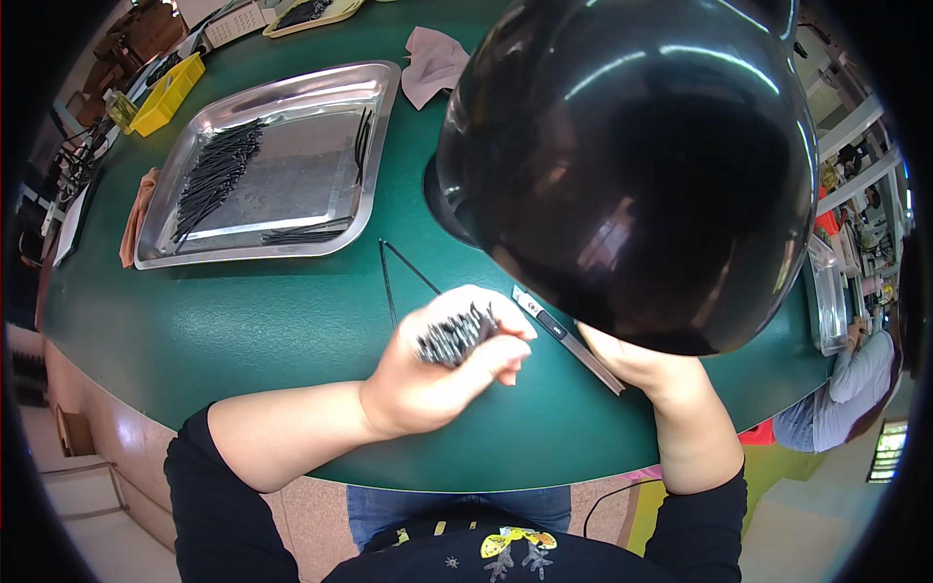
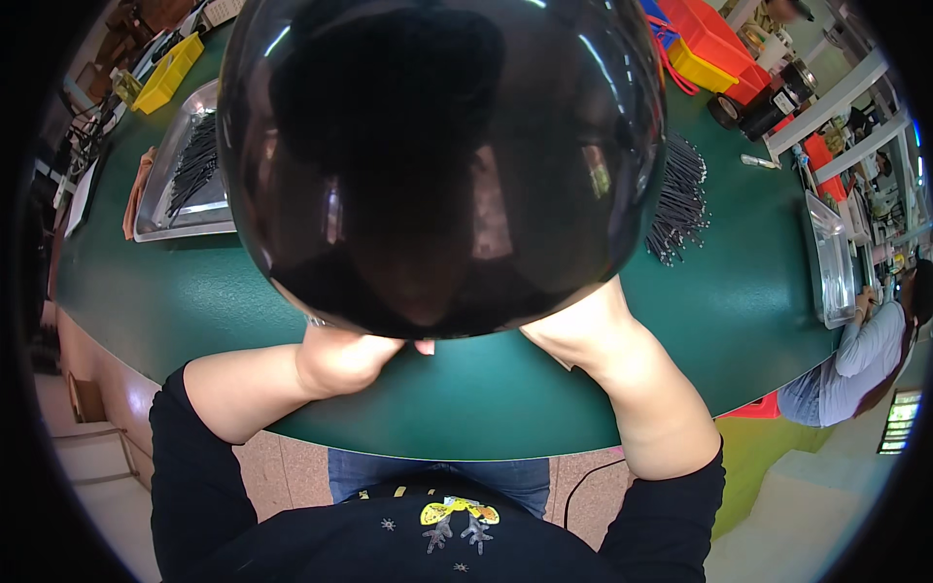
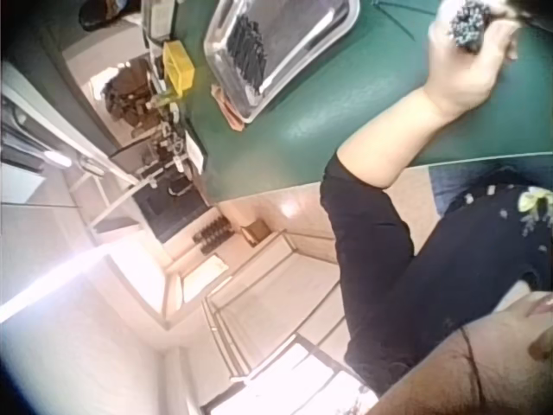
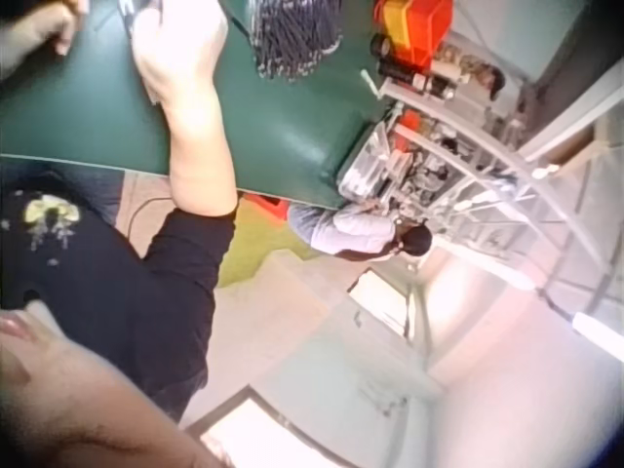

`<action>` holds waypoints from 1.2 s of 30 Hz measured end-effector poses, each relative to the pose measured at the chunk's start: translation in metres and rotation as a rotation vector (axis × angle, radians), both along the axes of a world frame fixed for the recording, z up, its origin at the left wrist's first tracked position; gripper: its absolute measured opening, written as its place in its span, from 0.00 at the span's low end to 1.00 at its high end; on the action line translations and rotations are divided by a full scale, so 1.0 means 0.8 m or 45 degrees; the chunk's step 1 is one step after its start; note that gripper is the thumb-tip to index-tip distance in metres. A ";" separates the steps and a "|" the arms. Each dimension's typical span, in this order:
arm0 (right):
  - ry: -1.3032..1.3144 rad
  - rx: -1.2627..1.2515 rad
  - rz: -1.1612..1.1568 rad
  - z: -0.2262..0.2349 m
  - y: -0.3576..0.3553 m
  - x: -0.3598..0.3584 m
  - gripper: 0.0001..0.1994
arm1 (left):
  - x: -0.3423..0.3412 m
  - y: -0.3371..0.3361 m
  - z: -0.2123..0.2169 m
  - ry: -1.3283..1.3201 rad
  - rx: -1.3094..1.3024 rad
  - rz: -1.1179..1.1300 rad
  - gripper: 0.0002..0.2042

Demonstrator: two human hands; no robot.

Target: The person holds and aligns individual black rods under a desk lamp, picks up a bundle of rods from a metal tray, and cuts the bundle with a utility knife on the table.

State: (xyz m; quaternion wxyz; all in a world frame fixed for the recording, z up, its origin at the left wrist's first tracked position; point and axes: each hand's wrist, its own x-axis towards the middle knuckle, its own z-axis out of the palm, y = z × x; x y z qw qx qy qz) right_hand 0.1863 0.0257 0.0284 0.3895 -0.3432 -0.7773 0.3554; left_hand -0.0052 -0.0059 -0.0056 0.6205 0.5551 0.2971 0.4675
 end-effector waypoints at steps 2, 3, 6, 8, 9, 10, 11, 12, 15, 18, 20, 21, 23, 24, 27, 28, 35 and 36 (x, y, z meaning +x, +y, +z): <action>-0.036 0.128 -0.042 -0.009 0.002 0.006 0.18 | 0.005 -0.003 -0.004 0.166 0.262 -0.012 0.09; -0.054 0.192 -0.061 -0.014 0.004 0.009 0.18 | 0.008 0.001 -0.012 0.329 0.461 -0.019 0.10; -0.081 0.380 -0.101 -0.028 0.006 0.013 0.19 | 0.005 0.000 -0.019 0.440 0.548 -0.127 0.11; -0.103 0.501 -0.132 -0.032 0.007 0.015 0.20 | 0.004 -0.003 -0.012 0.288 0.169 -0.187 0.08; -0.103 0.500 -0.134 -0.029 0.006 0.014 0.20 | 0.010 -0.004 -0.006 0.017 -0.099 -0.154 0.05; 0.121 0.098 0.029 -0.024 0.005 0.010 0.19 | 0.010 0.000 0.004 -0.051 -0.213 -0.148 0.04; 0.341 -0.306 0.192 -0.021 0.005 0.008 0.19 | 0.009 0.004 0.010 -0.119 -0.328 -0.141 0.04; 0.343 -0.308 0.193 -0.031 0.004 0.009 0.19 | 0.006 0.005 0.001 -0.127 -0.367 -0.131 0.05; 0.650 -0.642 0.168 -0.054 0.002 0.020 0.17 | 0.007 0.004 0.006 -0.137 -0.492 -0.189 0.06; 0.117 -0.764 0.097 -0.056 -0.001 0.012 0.11 | 0.008 0.003 0.014 -0.038 -0.604 -0.259 0.07; 0.272 -0.743 0.217 -0.066 -0.005 0.010 0.13 | 0.010 0.003 0.009 0.002 -0.615 -0.275 0.07; 0.265 -0.822 0.145 -0.069 -0.006 0.005 0.14 | 0.011 0.002 0.008 -0.008 -0.592 -0.257 0.07; 0.419 -0.910 0.160 -0.046 -0.008 -0.002 0.14 | 0.011 0.003 0.001 -0.015 -0.572 -0.239 0.07; 0.573 -0.995 0.175 -0.037 -0.009 -0.004 0.14 | 0.011 0.004 -0.004 -0.073 -0.627 -0.178 0.06; 0.535 -0.506 0.216 -0.036 -0.004 0.001 0.17 | 0.008 0.008 0.001 -0.228 -0.762 -0.138 0.06; 0.535 -0.504 0.211 -0.039 -0.003 0.003 0.17 | 0.010 0.008 0.008 -0.251 -0.807 -0.130 0.06; 0.617 -0.427 0.149 -0.070 0.008 0.009 0.22 | 0.008 0.004 0.005 -0.270 -0.786 -0.185 0.05; 0.496 -0.371 0.124 -0.069 0.008 0.009 0.21 | 0.007 0.004 0.007 -0.269 -0.785 -0.184 0.05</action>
